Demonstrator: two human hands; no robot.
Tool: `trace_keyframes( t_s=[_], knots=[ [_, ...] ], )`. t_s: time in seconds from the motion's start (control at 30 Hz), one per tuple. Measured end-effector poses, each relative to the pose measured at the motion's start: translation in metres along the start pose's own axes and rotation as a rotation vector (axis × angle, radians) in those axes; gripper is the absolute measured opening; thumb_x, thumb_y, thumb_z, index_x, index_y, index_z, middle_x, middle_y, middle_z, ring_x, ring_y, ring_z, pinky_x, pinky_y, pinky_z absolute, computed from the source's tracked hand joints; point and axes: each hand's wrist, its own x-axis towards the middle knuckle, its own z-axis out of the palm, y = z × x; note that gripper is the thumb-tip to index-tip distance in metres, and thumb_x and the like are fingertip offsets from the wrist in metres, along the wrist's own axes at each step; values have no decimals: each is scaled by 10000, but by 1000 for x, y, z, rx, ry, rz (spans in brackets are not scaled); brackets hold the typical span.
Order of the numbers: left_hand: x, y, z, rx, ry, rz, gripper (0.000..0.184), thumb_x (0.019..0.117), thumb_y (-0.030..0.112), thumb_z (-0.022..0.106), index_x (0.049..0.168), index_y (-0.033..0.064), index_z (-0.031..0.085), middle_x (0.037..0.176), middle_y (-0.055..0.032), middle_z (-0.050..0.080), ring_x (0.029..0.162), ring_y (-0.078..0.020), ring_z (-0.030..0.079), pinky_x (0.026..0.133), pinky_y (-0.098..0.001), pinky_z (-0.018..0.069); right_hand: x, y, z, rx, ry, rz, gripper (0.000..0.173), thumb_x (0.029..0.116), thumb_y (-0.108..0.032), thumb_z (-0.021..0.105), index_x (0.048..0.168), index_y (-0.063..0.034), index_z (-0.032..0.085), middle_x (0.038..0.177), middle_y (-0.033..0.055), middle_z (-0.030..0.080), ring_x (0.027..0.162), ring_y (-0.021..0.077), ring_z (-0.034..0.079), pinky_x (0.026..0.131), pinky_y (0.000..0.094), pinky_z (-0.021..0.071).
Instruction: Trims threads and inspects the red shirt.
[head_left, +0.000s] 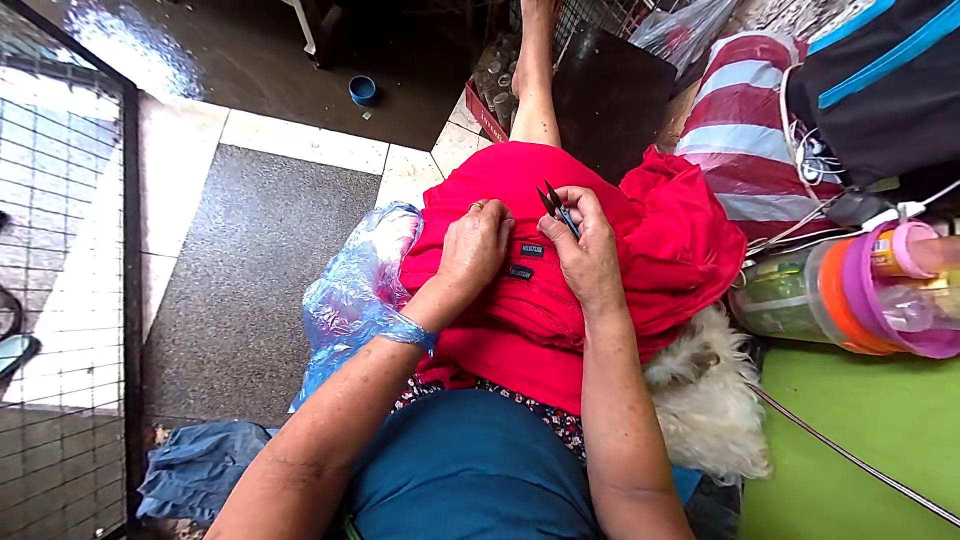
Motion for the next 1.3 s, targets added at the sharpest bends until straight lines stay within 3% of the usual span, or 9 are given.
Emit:
trace_keyframes(
  t_s=[0.07, 0.13, 0.23, 0.4, 0.5, 0.63, 0.87, 1.03, 1.3],
  knots=[
    [-3, -7, -2, -162, 15, -84, 285, 1084, 124, 443, 1130, -85, 630, 1011, -210, 696, 942, -310, 698, 886, -490, 544, 0, 1, 0, 6, -3, -12, 268, 988, -105, 596, 1230, 9, 590, 945, 46, 661, 794, 21, 603, 741, 198, 505],
    [-7, -23, 2, -453, 124, -157, 298, 1111, 134, 349, 1141, -79, 554, 896, -100, 679, 775, -134, 689, 780, -325, 590, 0, 2, 0, 20, -3, -28, 264, 988, -95, 600, 1228, 15, 590, 951, 49, 663, 801, 18, 615, 752, 190, 517],
    [-15, -35, 5, -757, 238, -257, 234, 1110, 167, 373, 1080, -8, 526, 817, -10, 650, 681, -54, 658, 695, -248, 583, -1, 1, -1, 29, -4, -26, 255, 988, -91, 602, 1219, 16, 589, 933, 37, 656, 778, 7, 602, 729, 176, 505],
    [-21, -28, 4, -482, 215, -194, 191, 1019, 158, 609, 994, -4, 707, 847, -50, 717, 744, -68, 689, 752, -258, 583, -1, 0, 0, 24, -3, -31, 255, 978, -87, 614, 1213, 10, 593, 919, 18, 643, 763, -10, 582, 711, 160, 490],
    [-19, -22, 8, -266, 226, -106, 204, 974, 187, 670, 946, 9, 764, 925, -133, 728, 883, -194, 700, 848, -373, 551, -1, -1, 0, -26, 0, -29, 267, 976, -91, 621, 1220, 15, 594, 919, 26, 645, 762, -5, 580, 710, 163, 486],
    [-18, -16, 12, -124, 242, -53, 272, 986, 249, 649, 926, 13, 769, 910, -166, 719, 884, -287, 703, 814, -470, 544, -1, -1, 1, -107, -3, -40, 259, 977, -91, 624, 1209, 22, 609, 905, 51, 636, 735, 26, 566, 688, 186, 477],
    [-31, -15, 15, -71, 288, 59, 174, 1015, 91, 582, 1014, -26, 711, 977, -208, 693, 878, -348, 697, 761, -500, 560, -3, 0, 2, -136, 3, -64, 242, 969, -87, 630, 1189, 12, 620, 875, 51, 630, 716, 36, 561, 671, 188, 472],
    [-20, -25, 14, -241, 211, -79, 281, 1072, 144, 467, 1067, -48, 673, 904, -173, 706, 837, -263, 701, 819, -442, 557, -2, 0, 2, -135, -1, -56, 254, 974, -100, 635, 1201, 10, 617, 896, 56, 647, 731, 35, 578, 685, 192, 484],
    [-20, -19, 14, -195, 220, -16, 279, 1042, 169, 535, 1027, -33, 727, 982, -190, 708, 905, -283, 691, 840, -444, 539, -2, -1, 2, -136, -4, -56, 261, 967, -92, 636, 1205, 12, 615, 901, 60, 648, 734, 45, 579, 689, 200, 484]
  ],
)
